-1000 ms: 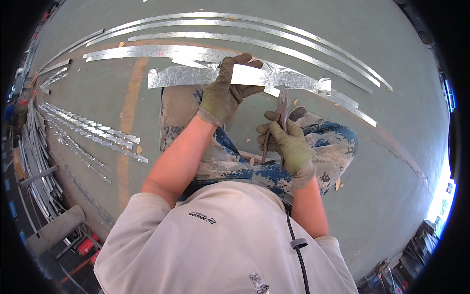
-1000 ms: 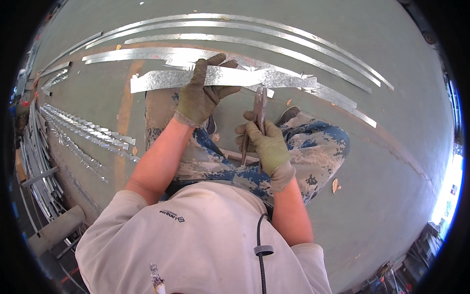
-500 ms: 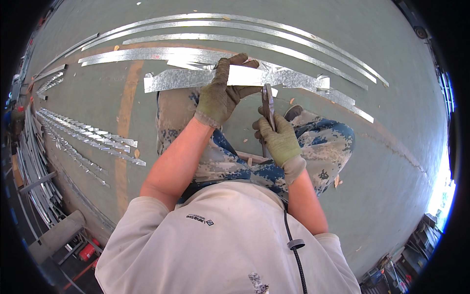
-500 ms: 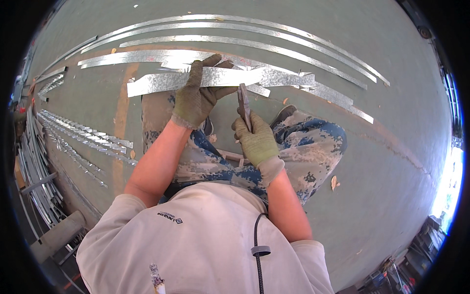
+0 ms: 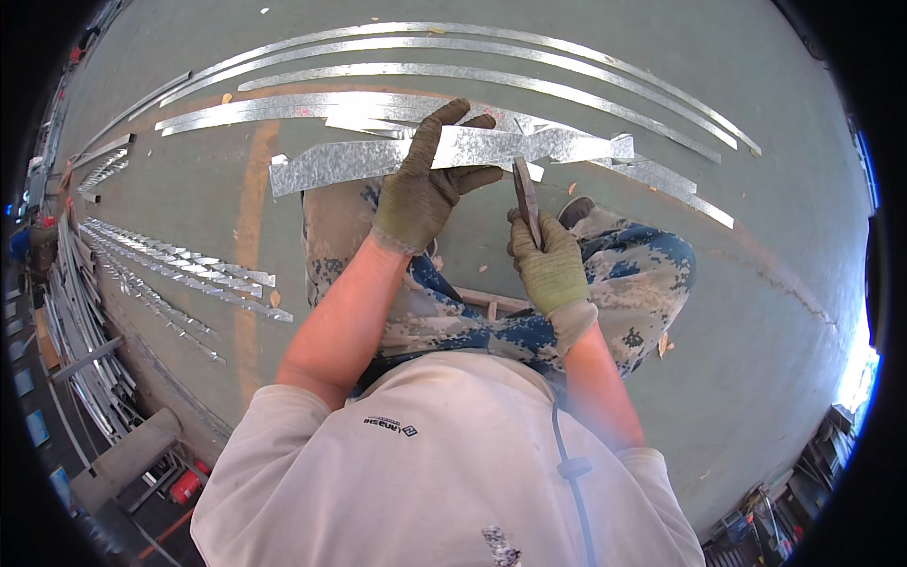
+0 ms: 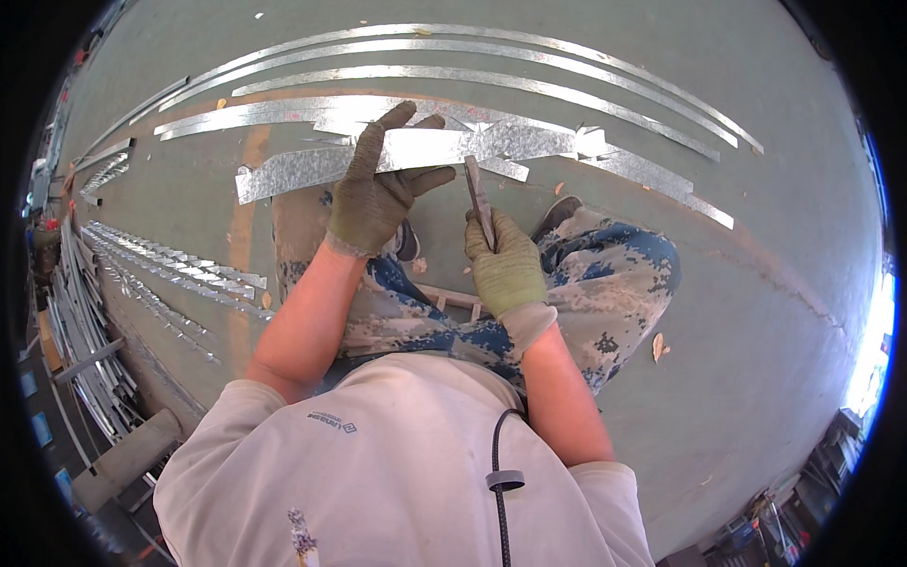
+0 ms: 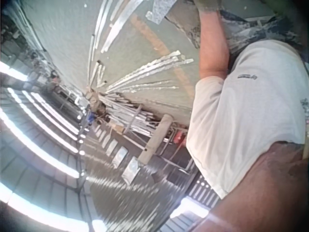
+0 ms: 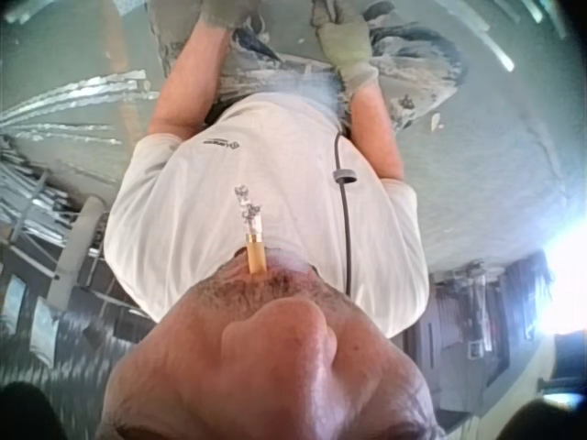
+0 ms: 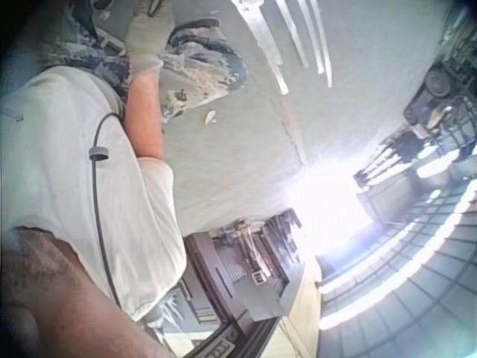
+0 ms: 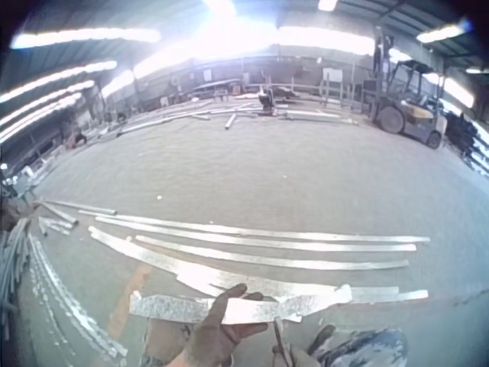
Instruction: The person measures and marks metal strips with a tape measure and marker, then uses tin snips to cut the strips into smaller pieces. The person handles the strips one at a time, cutting them while seated on the floor.
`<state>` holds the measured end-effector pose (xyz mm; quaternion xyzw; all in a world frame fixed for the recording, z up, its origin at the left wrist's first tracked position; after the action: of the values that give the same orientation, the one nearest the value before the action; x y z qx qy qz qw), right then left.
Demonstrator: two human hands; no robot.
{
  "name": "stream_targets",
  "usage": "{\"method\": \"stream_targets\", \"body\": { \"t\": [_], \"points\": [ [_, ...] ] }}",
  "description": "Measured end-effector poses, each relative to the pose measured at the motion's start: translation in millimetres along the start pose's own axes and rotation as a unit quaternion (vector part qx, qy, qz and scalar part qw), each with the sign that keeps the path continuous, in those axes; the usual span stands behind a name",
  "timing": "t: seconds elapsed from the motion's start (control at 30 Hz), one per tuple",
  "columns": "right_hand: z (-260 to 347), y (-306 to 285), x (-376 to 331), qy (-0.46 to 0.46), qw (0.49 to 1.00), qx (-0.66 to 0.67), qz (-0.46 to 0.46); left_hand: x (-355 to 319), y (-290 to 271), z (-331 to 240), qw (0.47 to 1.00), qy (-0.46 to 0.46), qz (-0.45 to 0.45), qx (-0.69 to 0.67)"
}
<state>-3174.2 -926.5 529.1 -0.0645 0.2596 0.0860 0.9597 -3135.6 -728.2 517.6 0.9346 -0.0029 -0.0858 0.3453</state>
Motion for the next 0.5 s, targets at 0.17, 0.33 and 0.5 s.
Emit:
{"method": "stream_targets", "body": {
  "t": [0.17, 0.33, 0.5],
  "points": [
    [-11, -3, 5, 0.072, 0.991, 0.107, 0.041, 4, 1, -1, 1.000, -0.004, -0.003, 0.005],
    [3, -7, 0, 0.110, 0.977, 0.166, 0.077, 0, 6, -8, 1.000, -0.003, 0.011, -0.010],
    [10, -14, -6, 0.122, 0.959, 0.222, 0.129, 1, 4, -5, 1.000, -0.009, 0.009, -0.016]
  ]
}}
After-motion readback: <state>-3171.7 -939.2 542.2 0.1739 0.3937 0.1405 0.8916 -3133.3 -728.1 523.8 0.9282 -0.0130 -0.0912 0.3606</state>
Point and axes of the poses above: each hand's wrist, its own x-axis towards the middle knuckle, its own y-axis out of the palm, z = x × y, the point moved 1 cm from there along x, towards the middle knuckle, and after that the axes turned 9 degrees about x, right-handed, at the moved point
